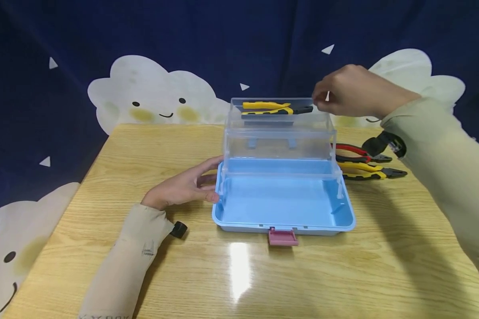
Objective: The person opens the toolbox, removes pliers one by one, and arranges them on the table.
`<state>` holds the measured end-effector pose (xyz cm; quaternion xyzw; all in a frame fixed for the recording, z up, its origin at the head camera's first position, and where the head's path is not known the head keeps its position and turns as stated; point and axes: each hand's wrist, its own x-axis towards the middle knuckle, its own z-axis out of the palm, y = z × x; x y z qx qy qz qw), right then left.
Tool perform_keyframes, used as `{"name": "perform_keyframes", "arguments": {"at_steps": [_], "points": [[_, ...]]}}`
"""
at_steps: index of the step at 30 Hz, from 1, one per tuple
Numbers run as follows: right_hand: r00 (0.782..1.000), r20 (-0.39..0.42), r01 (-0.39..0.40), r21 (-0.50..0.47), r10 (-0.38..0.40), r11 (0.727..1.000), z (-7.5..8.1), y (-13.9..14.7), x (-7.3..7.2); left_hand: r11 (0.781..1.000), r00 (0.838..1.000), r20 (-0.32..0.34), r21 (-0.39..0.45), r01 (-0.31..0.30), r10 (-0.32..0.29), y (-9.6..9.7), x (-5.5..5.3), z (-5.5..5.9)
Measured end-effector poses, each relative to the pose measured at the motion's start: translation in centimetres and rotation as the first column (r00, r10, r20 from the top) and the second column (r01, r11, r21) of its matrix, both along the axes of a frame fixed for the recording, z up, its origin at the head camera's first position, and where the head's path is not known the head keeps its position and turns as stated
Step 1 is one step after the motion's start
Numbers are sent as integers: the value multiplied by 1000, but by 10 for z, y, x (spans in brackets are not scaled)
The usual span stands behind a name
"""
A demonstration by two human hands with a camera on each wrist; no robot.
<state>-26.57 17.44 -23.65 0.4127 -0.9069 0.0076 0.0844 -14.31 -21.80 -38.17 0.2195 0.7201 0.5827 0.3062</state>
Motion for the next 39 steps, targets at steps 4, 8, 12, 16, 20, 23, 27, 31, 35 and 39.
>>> {"name": "perform_keyframes", "arguments": {"at_steps": [4, 8, 12, 16, 20, 23, 27, 31, 35, 39], "points": [[996, 61, 64, 32, -66, 997, 0, -9, -7, 1000, 1000, -2, 10, 5, -5, 2, -1, 0], [989, 105, 95, 52, -100, 994, -1, -17, -16, 1000, 1000, 1, 24, 16, -16, 4, -1, -1], [985, 137, 101, 60, -108, 993, -3, -26, -24, 1000, 1000, 5, 25, 16, -16, 5, 0, 0], [978, 174, 104, 85, -118, 991, -4, -37, -30, 1000, 1000, 10, 20, 7, -7, 5, 3, 1], [965, 220, 119, 116, -143, 986, -3, -47, -35, 1000, 1000, 16, 26, 7, -7, 5, 6, 2], [949, 263, 139, 135, -171, 981, -4, -54, -38, 999, 1000, 22, 35, 4, -4, 5, 8, 4], [932, 299, 162, 168, -207, 972, -6, -61, -40, 999, 1000, 27, 40, -5, 4, 5, 11, 4], [914, 329, 178, 197, -236, 964, -9, -65, -42, 999, 999, 37, 33, -13, 12, 5, 12, 5], [900, 349, 194, 217, -262, 957, -11, -67, -43, 999, 999, 44, 34, -16, 15, 4, 13, 5], [883, 365, 222, 227, -294, 948, -12, -67, -42, 999, 999, 40, 32, -14, 13, 5, 14, 4]]}}
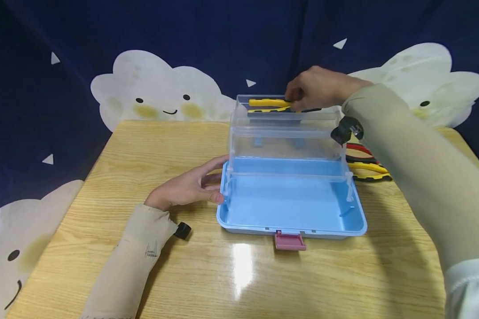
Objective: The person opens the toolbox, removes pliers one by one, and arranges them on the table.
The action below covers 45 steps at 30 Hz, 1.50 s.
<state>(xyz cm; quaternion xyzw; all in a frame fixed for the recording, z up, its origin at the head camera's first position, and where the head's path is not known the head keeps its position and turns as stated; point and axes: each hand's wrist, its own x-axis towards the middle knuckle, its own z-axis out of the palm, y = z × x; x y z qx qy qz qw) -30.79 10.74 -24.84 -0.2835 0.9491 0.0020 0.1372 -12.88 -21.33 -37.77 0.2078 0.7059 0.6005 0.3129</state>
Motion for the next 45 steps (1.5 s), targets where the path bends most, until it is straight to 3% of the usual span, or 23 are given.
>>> {"name": "perform_keyframes", "arguments": {"at_steps": [8, 16, 26, 41, 45], "points": [[999, 39, 34, 8, -35, 999, 0, 7, 2, 1000, 1000, -3, -9, 20, -20, 6, -1, 2], [999, 46, -10, 67, 7, 998, 3, 3, 2, 1000, 1000, -15, -17, 13, -13, 7, 0, 3], [996, 82, 39, 43, -42, 998, 1, 0, 0, 1000, 1000, -15, -19, 8, -8, 5, 0, 1], [991, 133, -10, 78, -1, 997, 1, 9, -6, 1000, 1000, -2, -8, 9, -9, 11, -2, -5], [994, 104, -40, 88, 30, 995, 3, 15, -5, 1000, 1000, -4, -2, 20, -20, 14, -3, -5]]}}
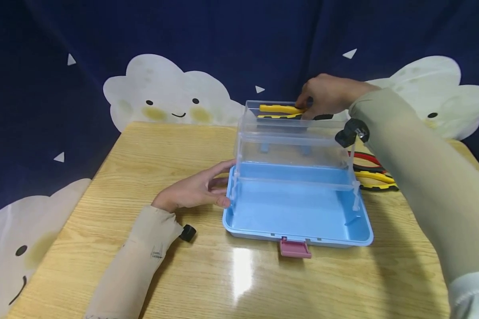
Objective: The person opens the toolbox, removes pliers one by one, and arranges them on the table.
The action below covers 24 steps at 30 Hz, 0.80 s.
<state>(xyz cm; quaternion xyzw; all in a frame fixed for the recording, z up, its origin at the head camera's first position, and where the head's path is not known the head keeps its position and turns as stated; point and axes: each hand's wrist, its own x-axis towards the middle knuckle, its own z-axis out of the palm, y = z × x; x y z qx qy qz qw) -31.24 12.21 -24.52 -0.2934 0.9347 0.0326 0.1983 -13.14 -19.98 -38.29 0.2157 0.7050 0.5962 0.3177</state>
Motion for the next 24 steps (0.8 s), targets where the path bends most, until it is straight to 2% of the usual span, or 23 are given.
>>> {"name": "perform_keyframes", "arguments": {"at_steps": [8, 15, 20, 24], "points": [[998, -57, -29, -5, 29, 1000, 3, 8, 2, 1000, 1000, -7, -12, 0, 0, -2, -1, 2], [1000, -25, -2, 11, 3, 1000, 6, 7, 1, 1000, 1000, -2, -4, 5, -5, -3, -1, 1], [1000, -4, 28, 23, -28, 999, 7, 8, 2, 1000, 1000, -7, -14, 8, -8, -1, -4, 0], [1000, -5, 24, 34, -24, 999, 7, 10, 1, 1000, 1000, -11, -19, 12, -12, 1, -7, -1]]}}
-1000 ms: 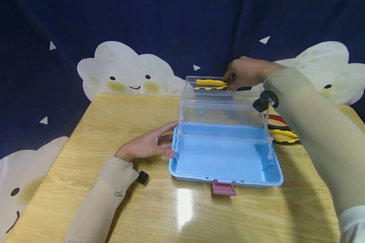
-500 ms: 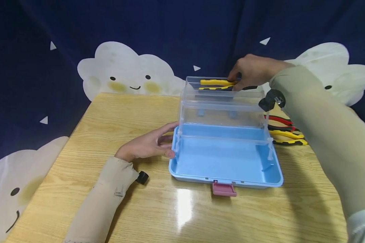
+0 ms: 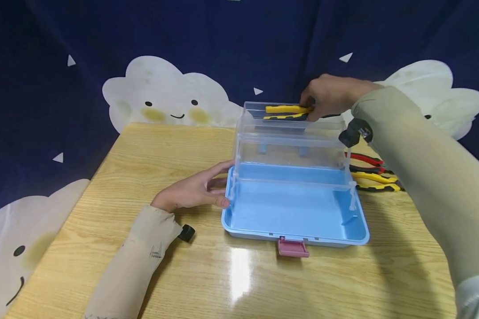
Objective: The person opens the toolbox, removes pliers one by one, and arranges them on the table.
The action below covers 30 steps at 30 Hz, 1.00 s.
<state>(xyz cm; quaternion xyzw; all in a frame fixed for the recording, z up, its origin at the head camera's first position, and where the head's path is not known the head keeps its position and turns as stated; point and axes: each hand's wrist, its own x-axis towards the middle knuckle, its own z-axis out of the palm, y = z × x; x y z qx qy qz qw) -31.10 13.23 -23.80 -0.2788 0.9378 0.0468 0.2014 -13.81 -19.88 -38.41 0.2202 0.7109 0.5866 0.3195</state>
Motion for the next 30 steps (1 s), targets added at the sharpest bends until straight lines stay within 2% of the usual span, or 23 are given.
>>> {"name": "perform_keyframes", "arguments": {"at_steps": [15, 23, 30], "points": [[999, -44, -25, 28, 26, 999, 5, 5, 3, 1000, 1000, -29, -4, 10, -10, 0, -7, -2], [991, -127, -43, 1, 43, 999, 6, 9, 5, 1000, 999, -31, 6, 12, -11, -2, -9, -4], [987, -153, -45, -6, 44, 999, 8, 13, 7, 1000, 999, -50, 11, 21, -21, -2, -12, -7]]}}
